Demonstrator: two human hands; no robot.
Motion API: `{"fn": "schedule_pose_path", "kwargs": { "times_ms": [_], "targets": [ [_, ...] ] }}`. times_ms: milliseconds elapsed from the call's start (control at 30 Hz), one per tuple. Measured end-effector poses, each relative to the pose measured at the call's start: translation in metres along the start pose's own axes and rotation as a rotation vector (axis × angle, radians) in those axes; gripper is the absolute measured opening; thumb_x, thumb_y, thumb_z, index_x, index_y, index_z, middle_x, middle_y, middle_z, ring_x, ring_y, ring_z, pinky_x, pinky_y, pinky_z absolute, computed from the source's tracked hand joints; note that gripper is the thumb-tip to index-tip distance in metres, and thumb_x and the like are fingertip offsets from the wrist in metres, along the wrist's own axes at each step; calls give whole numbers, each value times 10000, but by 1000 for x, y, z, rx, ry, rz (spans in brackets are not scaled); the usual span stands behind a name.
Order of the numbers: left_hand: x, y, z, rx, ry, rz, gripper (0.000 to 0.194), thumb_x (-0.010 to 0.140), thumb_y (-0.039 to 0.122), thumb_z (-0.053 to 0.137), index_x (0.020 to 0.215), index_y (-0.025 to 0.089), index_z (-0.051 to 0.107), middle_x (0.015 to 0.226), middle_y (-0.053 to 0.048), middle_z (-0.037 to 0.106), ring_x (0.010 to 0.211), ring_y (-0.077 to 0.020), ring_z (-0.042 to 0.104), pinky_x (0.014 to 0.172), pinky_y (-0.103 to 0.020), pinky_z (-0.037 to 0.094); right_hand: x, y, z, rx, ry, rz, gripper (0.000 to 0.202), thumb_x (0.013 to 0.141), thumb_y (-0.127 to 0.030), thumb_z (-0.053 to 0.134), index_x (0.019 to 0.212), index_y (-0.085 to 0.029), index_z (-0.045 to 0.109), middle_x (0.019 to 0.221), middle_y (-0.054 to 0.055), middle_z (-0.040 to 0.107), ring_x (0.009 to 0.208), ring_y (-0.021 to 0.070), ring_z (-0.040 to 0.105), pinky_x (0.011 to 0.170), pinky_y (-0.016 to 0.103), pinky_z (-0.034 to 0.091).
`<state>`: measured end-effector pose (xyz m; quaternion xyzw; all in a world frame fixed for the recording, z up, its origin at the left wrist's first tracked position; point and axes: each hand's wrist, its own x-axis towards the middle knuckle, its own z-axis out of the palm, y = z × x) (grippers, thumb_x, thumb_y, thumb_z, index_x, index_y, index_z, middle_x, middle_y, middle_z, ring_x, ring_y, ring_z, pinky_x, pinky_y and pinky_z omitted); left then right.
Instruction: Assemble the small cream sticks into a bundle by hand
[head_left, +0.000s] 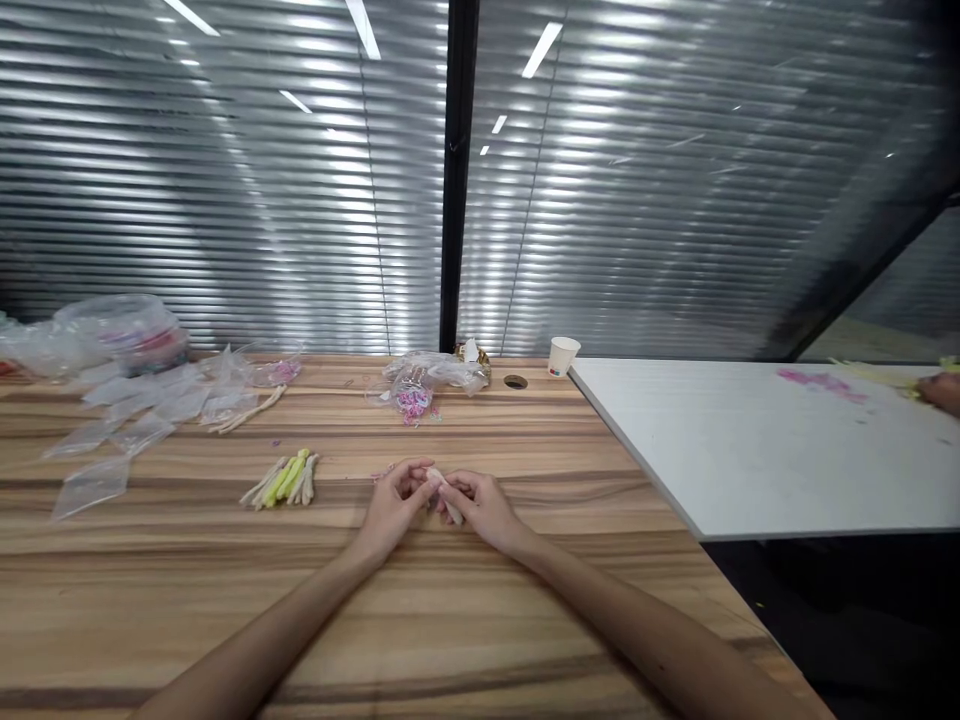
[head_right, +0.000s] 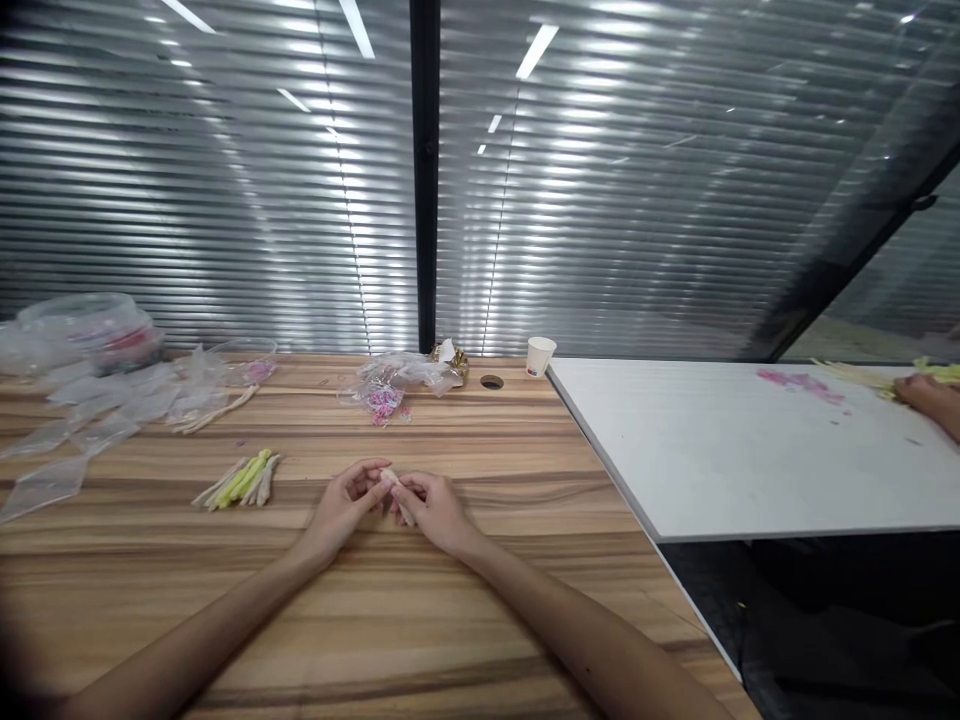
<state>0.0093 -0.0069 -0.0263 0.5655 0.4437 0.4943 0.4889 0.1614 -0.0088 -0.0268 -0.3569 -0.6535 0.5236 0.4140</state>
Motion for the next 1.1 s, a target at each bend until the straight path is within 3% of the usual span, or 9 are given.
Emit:
{"fn": "schedule_pose_path", "kwargs": {
  "times_ms": [267, 833, 1100],
  "targets": [
    [1, 2, 0, 59, -14, -1, 297, 675, 403, 646, 795, 131, 635, 688, -37, 659, 570, -136, 580, 565, -244, 467, 0, 1, 0, 2, 7, -11, 370, 787, -511, 523, 702, -155, 578, 615, -5, 558, 506, 86, 491, 511, 208, 407],
    [-3, 7, 0, 19, 52, -21, 293, 659, 412, 669, 742, 138, 607, 636, -12, 642, 552, -131, 580, 528, -227, 463, -3, -2, 0, -181, -51, -66, 323, 867, -428, 440, 778, -154, 588, 622, -13, 533, 563, 91, 465, 557, 202, 364],
    [-5, 11, 1, 14, 34, -26, 281, 674, 409, 659, 739, 142, 600, 614, -7, 633, 536, -132, 583, 526, -230, 468, -2, -1, 0, -199, -62, -57, 355, 869, -460, 419, 778, -158, 582, 643, -6, 549, 569, 93, 470, 569, 203, 370]
  ]
}}
